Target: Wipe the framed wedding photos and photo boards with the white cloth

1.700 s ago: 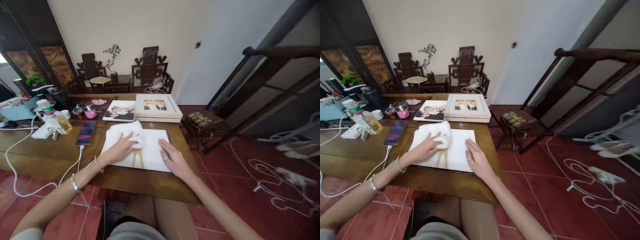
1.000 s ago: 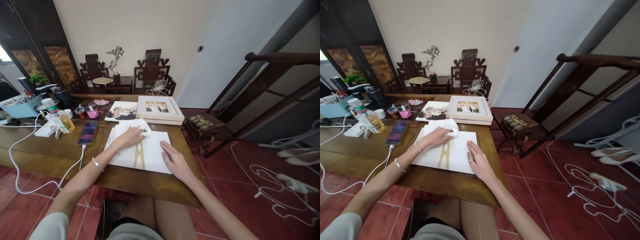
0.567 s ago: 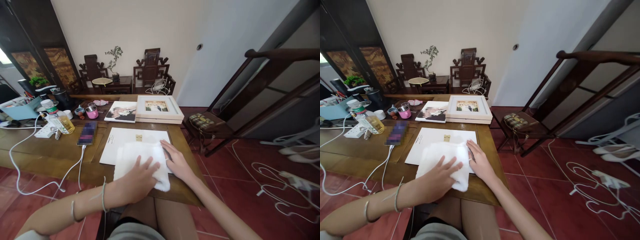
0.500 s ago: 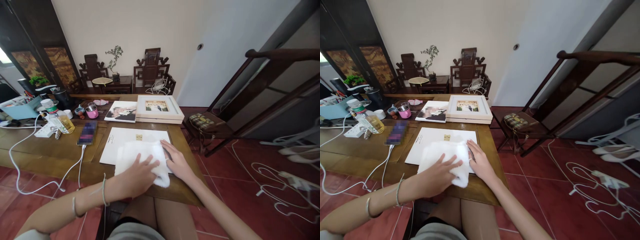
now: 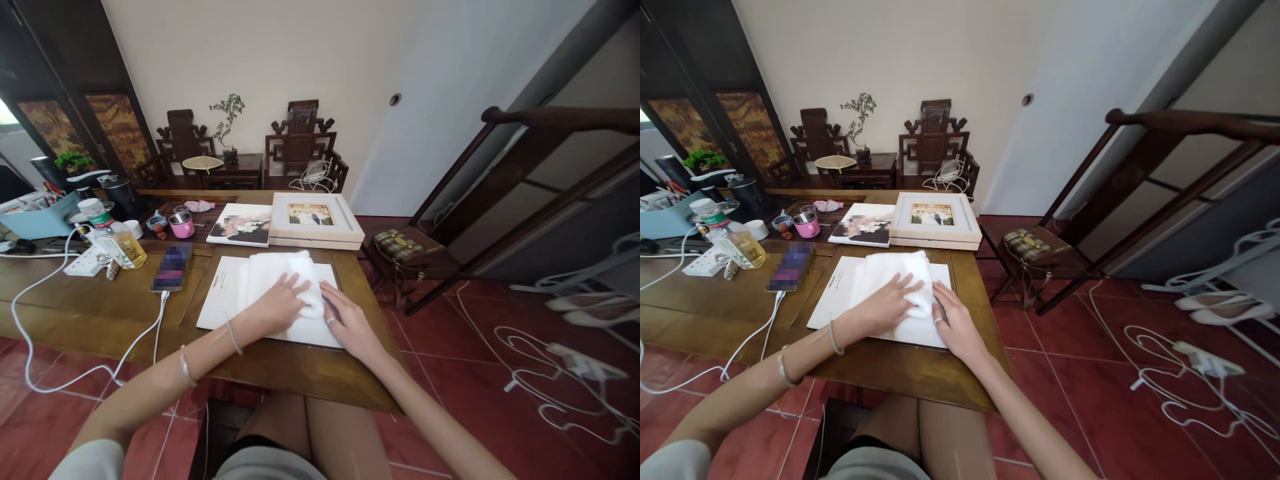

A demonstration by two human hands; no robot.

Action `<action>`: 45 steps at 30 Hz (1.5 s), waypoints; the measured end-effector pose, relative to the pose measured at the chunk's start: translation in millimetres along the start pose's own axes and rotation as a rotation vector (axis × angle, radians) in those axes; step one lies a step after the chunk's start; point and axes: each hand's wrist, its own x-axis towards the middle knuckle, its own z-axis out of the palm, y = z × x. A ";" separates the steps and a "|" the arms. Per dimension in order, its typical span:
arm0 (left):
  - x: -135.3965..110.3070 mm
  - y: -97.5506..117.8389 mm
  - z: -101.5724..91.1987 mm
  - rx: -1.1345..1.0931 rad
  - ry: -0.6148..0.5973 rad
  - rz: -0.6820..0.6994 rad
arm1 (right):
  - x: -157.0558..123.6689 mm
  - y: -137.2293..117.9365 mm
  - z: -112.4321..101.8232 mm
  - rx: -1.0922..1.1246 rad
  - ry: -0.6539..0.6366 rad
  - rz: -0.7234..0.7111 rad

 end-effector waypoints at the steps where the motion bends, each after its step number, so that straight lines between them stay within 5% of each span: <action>1: -8.0 10.5 -2.2 0.018 0.025 0.034 | 0.1 0.5 0.0 0.014 0.001 -0.001; 7: -39.7 44.5 -16.0 0.039 0.072 0.117 | 1.9 -1.5 -1.5 0.071 0.016 0.030; 15: 8.6 13.9 -2.1 -0.079 -0.020 -0.044 | 1.5 -5.6 -8.9 0.187 0.115 0.253; 22: 7.8 65.9 9.1 -0.065 0.182 -0.013 | 2.6 -0.7 -9.8 0.434 0.193 0.292; 27: -27.3 90.7 -10.7 -0.082 0.084 0.097 | 2.8 -5.0 -7.8 0.319 0.175 0.276; 32: -36.7 50.2 -27.8 -0.133 -0.010 0.048 | 1.2 -14.0 -6.9 0.090 0.122 0.092; 36: -4.5 -10.0 -22.7 -0.213 -0.077 0.036 | 0.6 -13.7 -3.8 -0.006 0.055 0.015; 38: 17.8 -31.0 -17.5 -0.315 -0.006 0.040 | 0.4 -12.7 -1.8 -0.034 0.041 -0.012; 45: 79.5 -32.8 1.8 -0.370 0.087 0.117 | 0.7 -14.6 -2.2 -0.054 0.031 -0.047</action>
